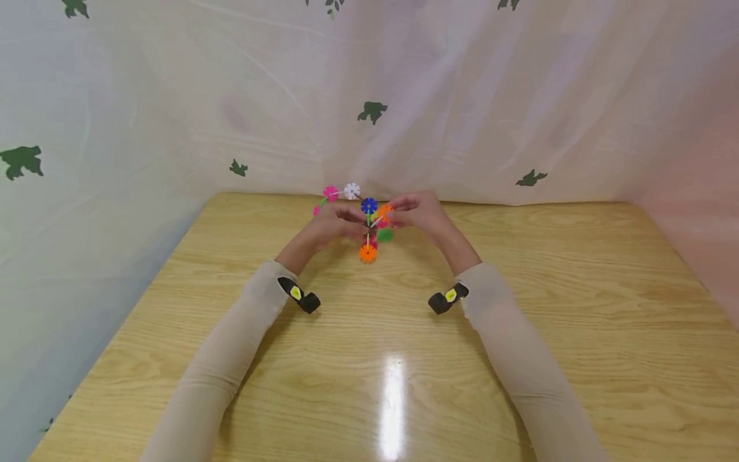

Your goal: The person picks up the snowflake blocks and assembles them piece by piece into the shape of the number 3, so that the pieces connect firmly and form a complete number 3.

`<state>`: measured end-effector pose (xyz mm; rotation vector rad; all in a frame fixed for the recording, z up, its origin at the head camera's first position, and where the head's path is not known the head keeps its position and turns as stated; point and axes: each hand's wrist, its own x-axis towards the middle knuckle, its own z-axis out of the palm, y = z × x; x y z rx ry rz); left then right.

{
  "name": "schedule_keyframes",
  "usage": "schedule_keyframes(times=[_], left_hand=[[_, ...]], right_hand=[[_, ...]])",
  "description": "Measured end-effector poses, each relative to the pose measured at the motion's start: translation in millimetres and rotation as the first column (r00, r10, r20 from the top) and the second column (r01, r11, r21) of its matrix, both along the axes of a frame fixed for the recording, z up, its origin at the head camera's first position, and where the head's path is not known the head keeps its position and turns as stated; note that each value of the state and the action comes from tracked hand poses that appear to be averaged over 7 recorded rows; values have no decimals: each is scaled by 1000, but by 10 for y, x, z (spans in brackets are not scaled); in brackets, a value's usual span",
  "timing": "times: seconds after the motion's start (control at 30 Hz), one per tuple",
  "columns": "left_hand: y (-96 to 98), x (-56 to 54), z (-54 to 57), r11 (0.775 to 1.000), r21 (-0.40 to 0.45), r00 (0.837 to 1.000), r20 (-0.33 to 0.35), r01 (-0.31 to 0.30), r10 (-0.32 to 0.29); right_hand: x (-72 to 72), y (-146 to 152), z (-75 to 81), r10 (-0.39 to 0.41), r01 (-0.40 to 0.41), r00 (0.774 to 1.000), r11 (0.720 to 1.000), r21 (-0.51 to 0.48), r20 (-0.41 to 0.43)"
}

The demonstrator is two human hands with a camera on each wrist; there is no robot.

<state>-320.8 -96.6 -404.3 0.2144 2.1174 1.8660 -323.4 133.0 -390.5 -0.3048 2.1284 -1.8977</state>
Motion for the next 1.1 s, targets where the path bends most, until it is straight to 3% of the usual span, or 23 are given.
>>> schedule_keyframes(times=[0.23, 0.37, 0.5, 0.57, 0.67, 0.73, 0.8, 0.93, 1.1], left_hand=[[-2, 4, 16, 1000, 22, 999, 33, 10, -11], [-79, 8, 56, 990, -126, 998, 0, 67, -68], [-229, 17, 169, 931, -329, 984, -27, 160, -178], [-303, 19, 253, 907, -369, 973, -19, 205, -228], [-398, 34, 402, 878, -427, 966, -32, 217, -255], [-432, 46, 493, 890, -418, 968, -79, 184, -238], [-438, 66, 572, 917, -378, 968, -151, 129, -198], [-374, 101, 633, 970, -238, 949, -287, 57, -126], [-262, 99, 554, 976, -203, 924, -355, 72, -142]], right_hand=[[-6, -10, -19, -2, 2, 1000, 999, 41, -1], [14, -21, -7, 7, -6, 1000, 997, 73, -7], [34, -45, 3, 31, -30, 999, 996, 85, -8], [38, -56, 3, 39, -39, 999, 995, 93, -6], [54, -72, 12, 50, -50, 999, 993, 106, 1], [59, -82, 14, 56, -56, 998, 993, 108, 7], [67, -91, 19, 63, -63, 998, 992, 105, 4], [65, -109, 17, 66, -66, 998, 993, 97, 2], [78, -125, 12, 80, -79, 997, 991, 112, 2]])
